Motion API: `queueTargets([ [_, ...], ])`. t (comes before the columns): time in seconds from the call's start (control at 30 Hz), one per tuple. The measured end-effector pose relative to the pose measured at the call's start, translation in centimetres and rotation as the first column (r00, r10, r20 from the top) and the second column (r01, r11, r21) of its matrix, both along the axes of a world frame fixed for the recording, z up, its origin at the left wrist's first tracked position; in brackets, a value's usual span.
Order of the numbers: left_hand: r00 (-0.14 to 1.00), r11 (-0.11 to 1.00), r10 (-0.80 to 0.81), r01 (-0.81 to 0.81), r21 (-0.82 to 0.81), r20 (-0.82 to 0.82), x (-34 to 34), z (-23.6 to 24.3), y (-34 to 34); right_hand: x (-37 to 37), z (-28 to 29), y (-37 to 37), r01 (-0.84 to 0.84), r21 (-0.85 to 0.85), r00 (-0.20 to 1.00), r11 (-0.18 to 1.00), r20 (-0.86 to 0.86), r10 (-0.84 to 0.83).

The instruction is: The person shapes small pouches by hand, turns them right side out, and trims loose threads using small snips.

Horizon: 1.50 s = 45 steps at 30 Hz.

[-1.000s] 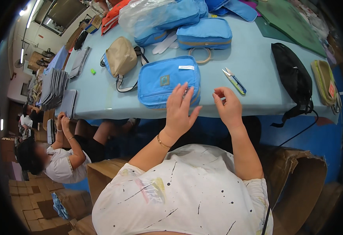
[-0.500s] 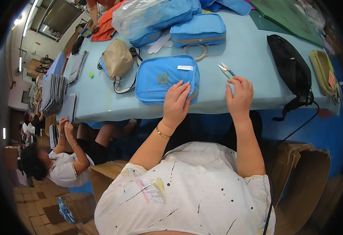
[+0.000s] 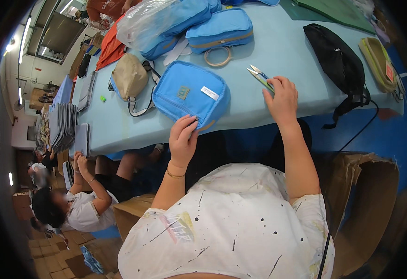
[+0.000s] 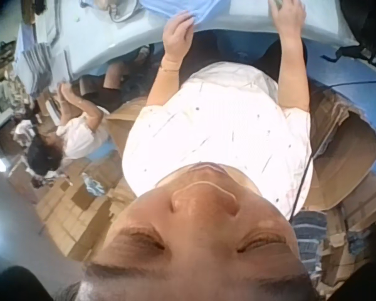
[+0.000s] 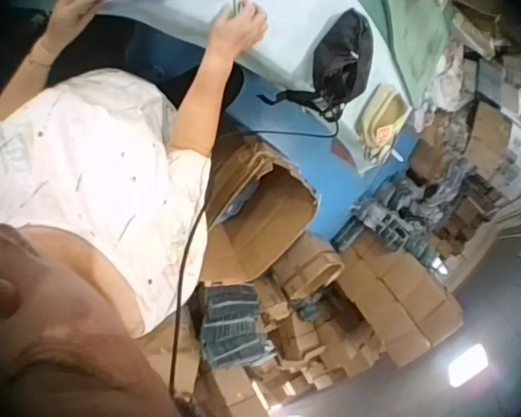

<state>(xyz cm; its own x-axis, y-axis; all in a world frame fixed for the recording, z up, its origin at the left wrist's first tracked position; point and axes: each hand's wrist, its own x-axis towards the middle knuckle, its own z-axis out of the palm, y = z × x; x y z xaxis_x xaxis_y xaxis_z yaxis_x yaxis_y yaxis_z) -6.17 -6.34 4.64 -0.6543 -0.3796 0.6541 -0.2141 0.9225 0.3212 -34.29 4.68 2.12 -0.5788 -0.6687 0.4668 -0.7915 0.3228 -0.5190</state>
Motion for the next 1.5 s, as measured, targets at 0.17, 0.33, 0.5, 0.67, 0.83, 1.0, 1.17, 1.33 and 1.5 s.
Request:
queueTargets([
  [0.17, 0.994, 0.997, 0.075, -0.075, 0.008, -0.085, 0.8, 0.1, 0.6, -0.5, 0.4, -0.5, -0.017, -0.004, 1.000, 1.000, 0.004, 0.017],
  [0.33, 0.989, 0.997, 0.054, -0.047, 0.058, -0.135, -0.8, 1.4, 1.7, -1.0, 0.3, -1.8, -0.027, -0.012, 0.997, 1.000, -0.066, 0.026],
  [0.5, 0.986, 0.990, 0.137, -0.134, 0.029, -0.091, -4.4, 2.7, 1.7, -1.1, -0.3, -2.0, -0.009, 0.005, 0.999, 1.000, -0.042, 0.009],
  [0.67, 0.988, 0.987, 0.146, -0.143, -0.072, 0.047, -6.3, 2.4, 1.2, -0.9, -0.6, -2.0, -0.010, -0.049, 0.999, 0.999, -0.047, 0.007],
  [0.83, 0.998, 0.998, 0.029, -0.027, -0.054, 0.047, -4.9, 2.0, 0.7, -0.8, -0.5, -1.9, -0.002, -0.043, 0.998, 0.999, -0.062, 0.000],
  [1.0, 0.972, 0.972, -0.218, 0.208, 0.112, 0.088, -0.7, 3.1, -1.2, -0.6, -0.4, -1.8, -0.005, -0.045, 0.999, 0.999, -0.051, 0.002],
  [1.17, 0.968, 0.973, -0.169, 0.133, 0.191, 0.186, 2.4, 4.3, -1.8, -0.7, -0.2, -1.7, 0.020, -0.018, 0.998, 1.000, -0.052, -0.021],
  [1.33, 0.983, 0.976, -0.078, 0.041, 0.215, 0.164, 0.7, 6.0, 0.4, -0.6, -0.3, -2.0, 0.022, -0.030, 0.996, 0.999, -0.083, -0.024],
  [1.5, 0.996, 0.993, 0.028, -0.037, 0.115, 0.084, -3.2, 4.4, 2.7, -0.5, -0.2, -1.9, 0.026, -0.022, 0.995, 0.999, -0.094, -0.028],
])
